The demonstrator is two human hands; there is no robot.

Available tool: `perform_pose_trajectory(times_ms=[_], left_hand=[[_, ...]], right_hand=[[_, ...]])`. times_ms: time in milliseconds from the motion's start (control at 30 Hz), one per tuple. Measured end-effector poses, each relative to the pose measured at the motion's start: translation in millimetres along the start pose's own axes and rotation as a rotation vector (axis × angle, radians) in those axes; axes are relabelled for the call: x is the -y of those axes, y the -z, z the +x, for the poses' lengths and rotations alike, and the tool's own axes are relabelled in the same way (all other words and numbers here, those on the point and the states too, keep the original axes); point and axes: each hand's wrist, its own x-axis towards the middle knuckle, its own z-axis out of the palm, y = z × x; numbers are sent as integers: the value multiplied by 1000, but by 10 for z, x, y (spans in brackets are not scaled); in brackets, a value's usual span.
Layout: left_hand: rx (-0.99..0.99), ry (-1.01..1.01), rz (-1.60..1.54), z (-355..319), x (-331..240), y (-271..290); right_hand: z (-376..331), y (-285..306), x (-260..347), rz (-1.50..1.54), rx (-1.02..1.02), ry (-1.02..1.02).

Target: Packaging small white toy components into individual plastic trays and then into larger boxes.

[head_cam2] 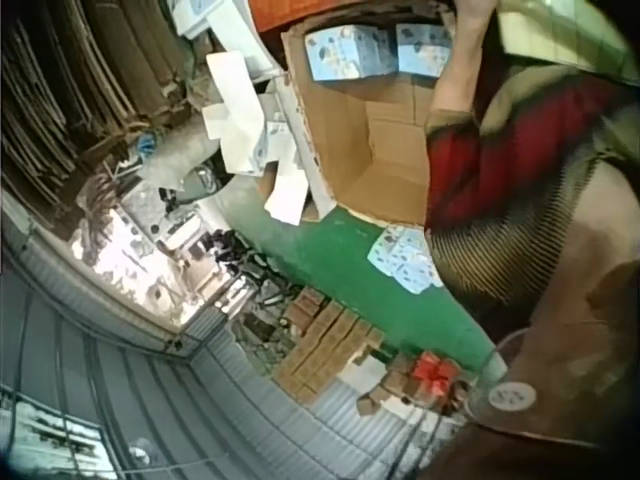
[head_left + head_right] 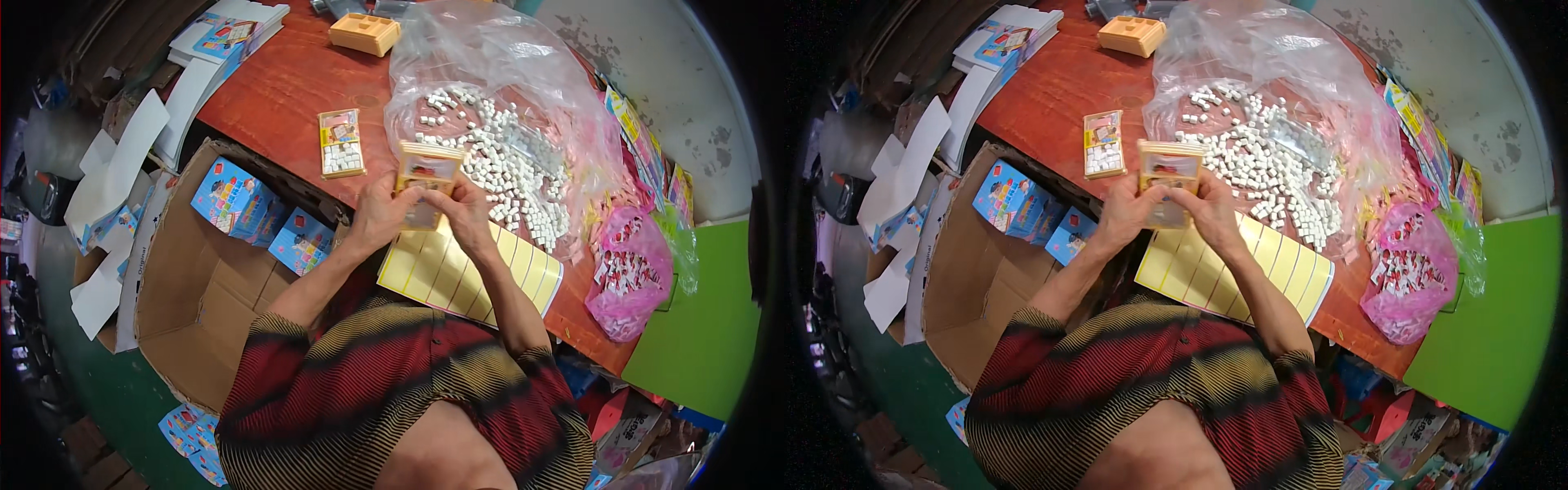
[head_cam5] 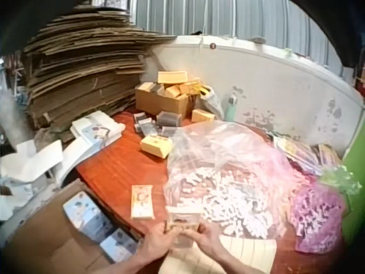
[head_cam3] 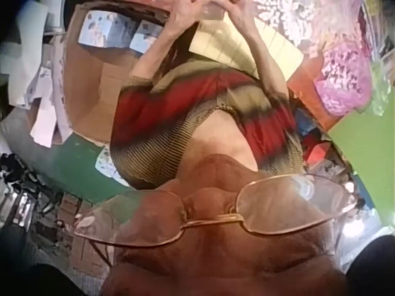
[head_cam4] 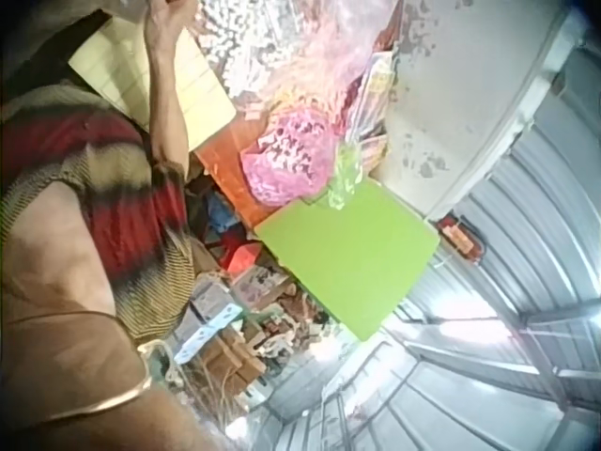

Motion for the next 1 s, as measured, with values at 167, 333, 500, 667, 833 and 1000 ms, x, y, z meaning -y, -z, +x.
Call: perform_pose_trajectory(times_ms=[167, 333, 500, 667, 833, 1000], left_hand=[[-17, -33, -63, 60, -48, 206], [2, 172, -323, 483, -217, 507], [-126, 65, 18, 904, 84, 1111], [-300, 14, 913, 984, 5, 1272], [-387, 119, 1355, 901, -172, 931], [-356, 12, 1416, 797, -103, 708]], right_hand=[[145, -122, -105, -108, 33, -2], [149, 70, -26, -318, -33, 38], [-5, 549, -110, -347, -129, 53], [-5, 1379, 25, -1156, -547, 294], [267, 1834, 49, -1832, -435, 279], [402, 1988, -77, -1996, -371, 322]])
